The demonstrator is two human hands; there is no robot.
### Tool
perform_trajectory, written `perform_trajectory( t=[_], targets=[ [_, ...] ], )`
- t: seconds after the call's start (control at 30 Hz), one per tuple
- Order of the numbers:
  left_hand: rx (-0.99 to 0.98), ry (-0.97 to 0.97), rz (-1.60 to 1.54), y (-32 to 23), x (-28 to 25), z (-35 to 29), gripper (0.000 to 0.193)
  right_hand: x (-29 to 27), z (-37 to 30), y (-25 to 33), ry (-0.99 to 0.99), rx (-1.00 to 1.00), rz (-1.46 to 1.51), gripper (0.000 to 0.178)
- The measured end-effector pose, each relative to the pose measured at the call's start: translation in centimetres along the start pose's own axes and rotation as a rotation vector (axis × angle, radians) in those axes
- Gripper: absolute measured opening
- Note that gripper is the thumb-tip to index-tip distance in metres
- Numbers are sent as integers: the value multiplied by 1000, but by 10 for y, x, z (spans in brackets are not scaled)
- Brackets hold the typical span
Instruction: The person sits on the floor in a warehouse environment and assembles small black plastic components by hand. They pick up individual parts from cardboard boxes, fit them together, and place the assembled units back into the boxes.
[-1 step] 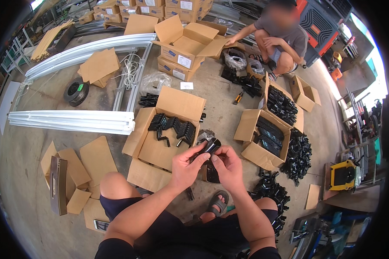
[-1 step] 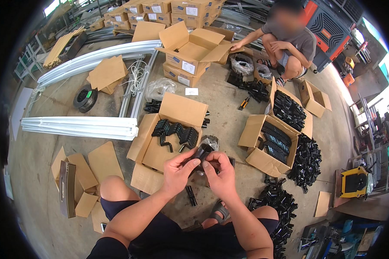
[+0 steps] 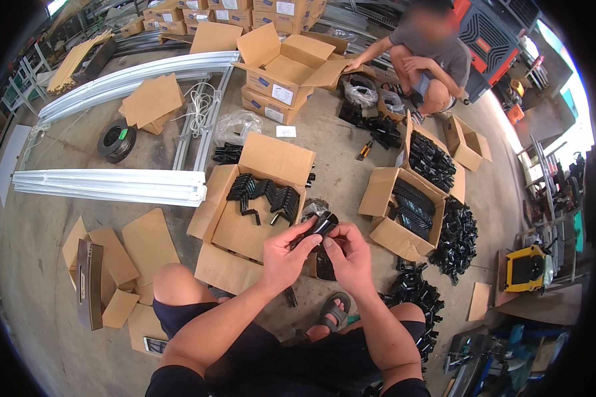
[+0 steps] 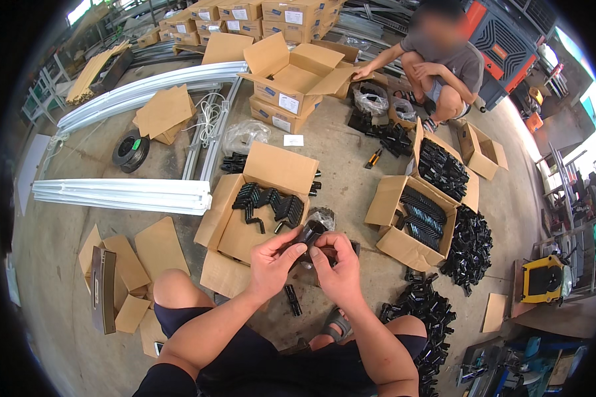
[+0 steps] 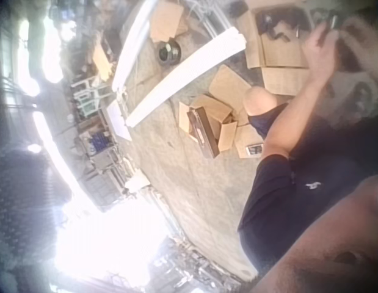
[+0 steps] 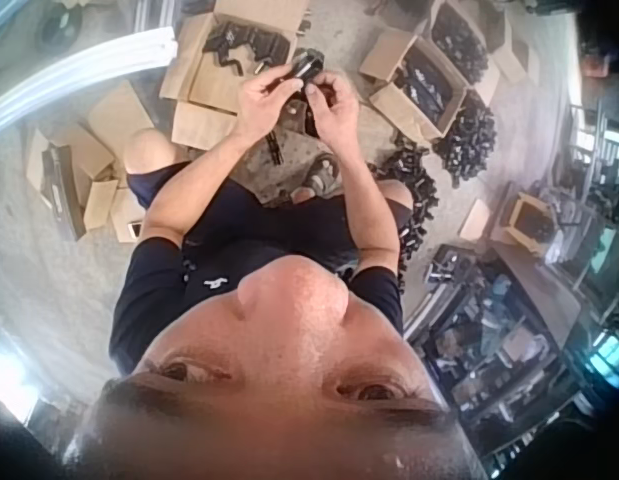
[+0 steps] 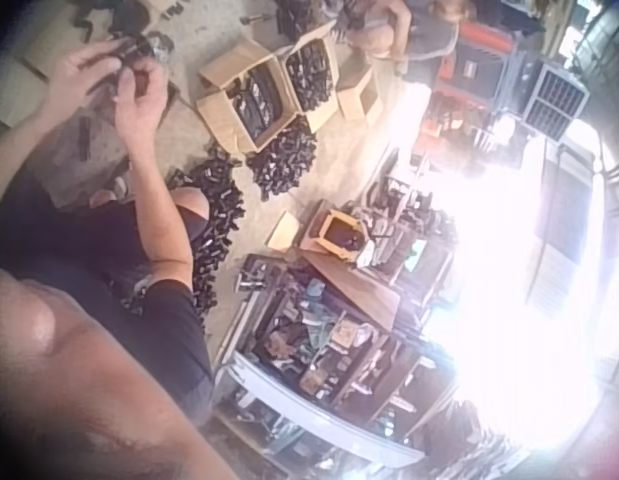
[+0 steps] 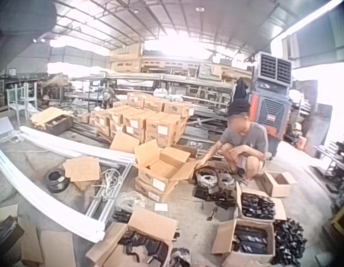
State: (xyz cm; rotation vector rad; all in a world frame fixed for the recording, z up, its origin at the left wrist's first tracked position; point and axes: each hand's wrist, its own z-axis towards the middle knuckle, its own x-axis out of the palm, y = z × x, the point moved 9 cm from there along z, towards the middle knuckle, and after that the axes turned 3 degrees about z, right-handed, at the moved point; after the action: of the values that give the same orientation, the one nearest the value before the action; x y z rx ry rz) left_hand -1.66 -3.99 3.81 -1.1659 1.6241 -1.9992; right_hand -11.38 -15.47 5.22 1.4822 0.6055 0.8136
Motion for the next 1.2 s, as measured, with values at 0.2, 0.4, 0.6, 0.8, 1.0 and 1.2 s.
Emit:
perform_trajectory(
  t=[0.2, 0.4, 0.6, 0.8, 1.0, 1.2],
  targets=[
    [3, 8, 28, 2, -1, -2, 38, -1, -1, -3, 12, -23, -84, 7],
    [35, 16, 92, -1, -2, -2, 38, -4, -1, -14, 35, 42, 8, 8],
    [-14, 18, -14, -1, 0, -2, 37, -6, 1, -9, 38, -5, -66, 9],
    [-43, -12, -69, 3, -5, 1, 38, 2, 0, 4, 57, -45, -131, 12],
    [-45, 4, -80, 4, -3, 1, 38, -2, 1, -2, 38, -21, -146, 11],
    [-44, 19, -75, 5, -2, 0, 38, -2, 1, 4, 16, -26, -226, 7]
  ],
)
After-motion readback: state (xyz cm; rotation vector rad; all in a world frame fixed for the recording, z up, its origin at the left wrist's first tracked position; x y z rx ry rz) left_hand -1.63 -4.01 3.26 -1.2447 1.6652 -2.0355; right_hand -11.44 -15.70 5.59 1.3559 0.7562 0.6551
